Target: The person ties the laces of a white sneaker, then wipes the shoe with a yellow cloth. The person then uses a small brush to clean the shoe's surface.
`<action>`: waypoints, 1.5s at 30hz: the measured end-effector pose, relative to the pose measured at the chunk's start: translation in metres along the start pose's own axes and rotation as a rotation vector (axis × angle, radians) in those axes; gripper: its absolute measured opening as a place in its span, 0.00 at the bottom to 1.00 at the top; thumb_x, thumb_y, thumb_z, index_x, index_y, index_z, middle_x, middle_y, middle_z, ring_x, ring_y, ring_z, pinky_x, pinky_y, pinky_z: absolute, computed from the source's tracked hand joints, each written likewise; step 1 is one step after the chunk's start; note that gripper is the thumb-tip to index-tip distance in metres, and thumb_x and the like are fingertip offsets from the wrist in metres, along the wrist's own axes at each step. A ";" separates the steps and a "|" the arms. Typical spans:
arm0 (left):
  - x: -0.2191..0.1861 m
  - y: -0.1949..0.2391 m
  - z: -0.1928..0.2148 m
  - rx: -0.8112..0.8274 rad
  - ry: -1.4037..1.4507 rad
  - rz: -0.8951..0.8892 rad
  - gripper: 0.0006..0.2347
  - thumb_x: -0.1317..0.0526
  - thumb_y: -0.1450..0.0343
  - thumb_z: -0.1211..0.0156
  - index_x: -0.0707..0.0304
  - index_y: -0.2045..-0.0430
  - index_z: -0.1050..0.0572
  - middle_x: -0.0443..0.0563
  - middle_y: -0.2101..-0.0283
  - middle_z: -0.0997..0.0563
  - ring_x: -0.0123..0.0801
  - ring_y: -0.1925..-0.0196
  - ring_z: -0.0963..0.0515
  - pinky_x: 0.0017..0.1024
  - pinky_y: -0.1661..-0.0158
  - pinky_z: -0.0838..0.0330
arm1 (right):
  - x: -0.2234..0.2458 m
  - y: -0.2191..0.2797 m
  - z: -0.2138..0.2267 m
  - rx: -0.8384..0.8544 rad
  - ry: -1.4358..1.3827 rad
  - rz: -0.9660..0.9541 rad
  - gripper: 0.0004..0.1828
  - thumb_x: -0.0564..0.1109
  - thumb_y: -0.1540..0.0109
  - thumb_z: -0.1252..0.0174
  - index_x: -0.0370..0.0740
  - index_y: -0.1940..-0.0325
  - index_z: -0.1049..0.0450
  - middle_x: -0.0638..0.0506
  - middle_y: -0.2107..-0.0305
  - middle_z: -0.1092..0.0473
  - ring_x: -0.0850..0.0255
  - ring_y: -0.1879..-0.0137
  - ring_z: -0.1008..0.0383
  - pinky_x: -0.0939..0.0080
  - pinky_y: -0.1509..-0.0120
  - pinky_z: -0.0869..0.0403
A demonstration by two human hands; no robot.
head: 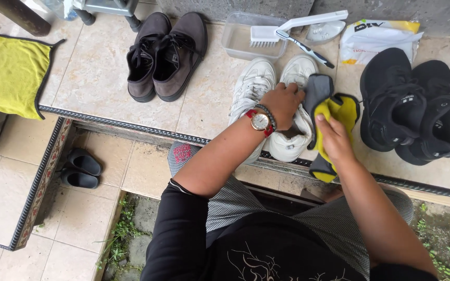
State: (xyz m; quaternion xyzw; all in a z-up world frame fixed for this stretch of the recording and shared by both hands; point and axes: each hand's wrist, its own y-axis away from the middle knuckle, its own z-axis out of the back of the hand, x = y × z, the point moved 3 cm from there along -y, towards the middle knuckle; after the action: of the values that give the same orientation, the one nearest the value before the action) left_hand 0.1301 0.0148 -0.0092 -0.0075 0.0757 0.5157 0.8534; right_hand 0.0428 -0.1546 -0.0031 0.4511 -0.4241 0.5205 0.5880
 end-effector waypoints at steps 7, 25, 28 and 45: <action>-0.023 0.022 0.015 -0.203 0.057 0.003 0.20 0.66 0.34 0.35 0.64 0.47 0.28 0.59 0.52 0.23 0.50 0.54 0.17 0.41 0.63 0.17 | 0.009 -0.020 0.045 -0.042 -0.461 0.099 0.13 0.56 0.27 0.46 0.45 0.51 0.26 0.54 0.61 0.25 0.65 0.51 0.22 0.64 0.36 0.24; 0.032 0.044 0.057 -0.549 0.393 0.321 0.09 0.66 0.34 0.45 0.55 0.61 0.27 0.51 0.60 0.22 0.46 0.54 0.20 0.41 0.54 0.24 | 0.020 -0.082 -0.029 0.630 0.456 0.416 0.19 0.51 0.30 0.47 0.40 0.39 0.24 0.39 0.34 0.35 0.41 0.24 0.45 0.35 0.19 0.54; 0.033 0.041 0.044 -0.551 0.385 0.283 0.11 0.65 0.33 0.47 0.52 0.58 0.30 0.51 0.60 0.24 0.50 0.54 0.20 0.45 0.54 0.24 | 0.023 -0.070 -0.035 0.544 0.556 0.525 0.42 0.53 0.48 0.29 0.29 0.36 0.31 0.29 0.33 0.39 0.34 0.24 0.48 0.34 0.21 0.49; 0.030 0.041 0.047 -0.378 0.460 0.234 0.15 0.51 0.27 0.62 0.56 0.55 0.29 0.55 0.57 0.22 0.53 0.53 0.17 0.47 0.50 0.25 | -0.023 -0.041 0.023 0.004 -0.174 0.352 0.15 0.33 0.44 0.33 0.42 0.56 0.25 0.55 0.59 0.25 0.67 0.49 0.28 0.58 0.37 0.28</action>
State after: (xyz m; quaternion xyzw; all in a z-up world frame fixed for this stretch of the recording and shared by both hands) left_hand 0.1129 0.0643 0.0356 -0.2737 0.1699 0.6001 0.7322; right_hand 0.0812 -0.1839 -0.0234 0.4144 -0.5446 0.5753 0.4480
